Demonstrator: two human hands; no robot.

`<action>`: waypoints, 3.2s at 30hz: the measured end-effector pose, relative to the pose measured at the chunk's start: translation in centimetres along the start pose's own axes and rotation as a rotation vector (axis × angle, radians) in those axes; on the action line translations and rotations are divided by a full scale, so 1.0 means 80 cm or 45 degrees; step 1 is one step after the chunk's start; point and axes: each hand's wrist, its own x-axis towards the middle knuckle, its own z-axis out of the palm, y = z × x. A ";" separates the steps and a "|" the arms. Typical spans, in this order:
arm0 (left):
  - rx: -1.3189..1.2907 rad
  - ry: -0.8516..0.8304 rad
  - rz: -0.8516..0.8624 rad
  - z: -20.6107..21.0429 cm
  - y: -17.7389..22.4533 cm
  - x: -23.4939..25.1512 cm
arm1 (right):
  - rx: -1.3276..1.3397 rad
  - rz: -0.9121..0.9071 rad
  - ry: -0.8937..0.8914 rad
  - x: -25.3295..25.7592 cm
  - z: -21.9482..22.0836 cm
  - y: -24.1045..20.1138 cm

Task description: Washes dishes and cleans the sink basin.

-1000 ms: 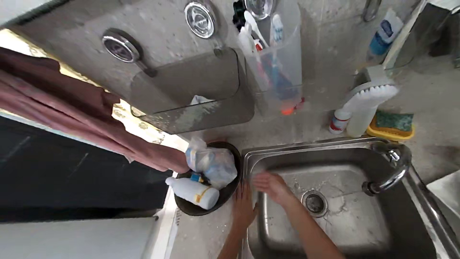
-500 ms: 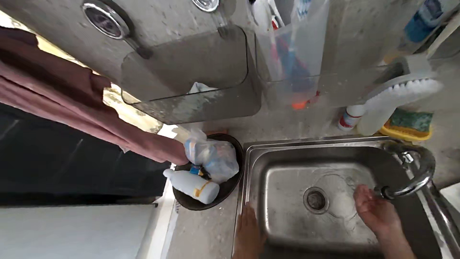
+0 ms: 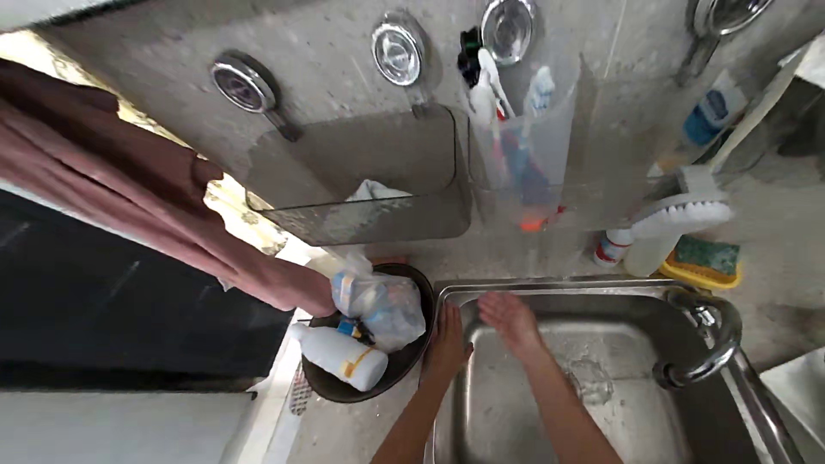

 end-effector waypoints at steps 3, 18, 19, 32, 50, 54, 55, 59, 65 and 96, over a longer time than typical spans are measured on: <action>-0.039 0.047 0.074 -0.005 -0.005 0.034 | -0.067 -0.025 -0.006 -0.009 0.002 -0.003; -0.516 0.167 0.325 0.045 0.147 0.054 | 0.955 -0.377 0.580 -0.119 -0.223 -0.043; -0.494 0.108 0.419 0.047 0.165 0.055 | 0.894 -0.411 0.520 -0.104 -0.207 -0.051; -0.246 -0.097 0.663 0.053 0.253 0.070 | 1.015 -0.307 0.607 -0.131 -0.234 -0.028; -0.105 -0.438 0.489 0.011 0.288 0.064 | 1.209 -0.315 0.661 -0.112 -0.236 -0.021; -0.529 -0.457 0.455 0.005 0.308 0.056 | 1.268 -0.303 0.766 -0.125 -0.226 -0.014; -0.876 -0.433 0.383 0.007 0.316 0.049 | 1.275 -0.337 0.776 -0.124 -0.225 -0.015; -2.236 -0.546 -0.270 0.018 0.363 0.000 | 1.102 -0.633 0.759 -0.115 -0.232 -0.021; -2.504 -0.439 -0.392 0.032 0.382 -0.051 | 0.728 -0.723 0.804 -0.118 -0.243 -0.034; -2.369 0.220 -1.219 0.017 0.021 -0.257 | -0.305 0.591 0.005 -0.183 -0.012 0.181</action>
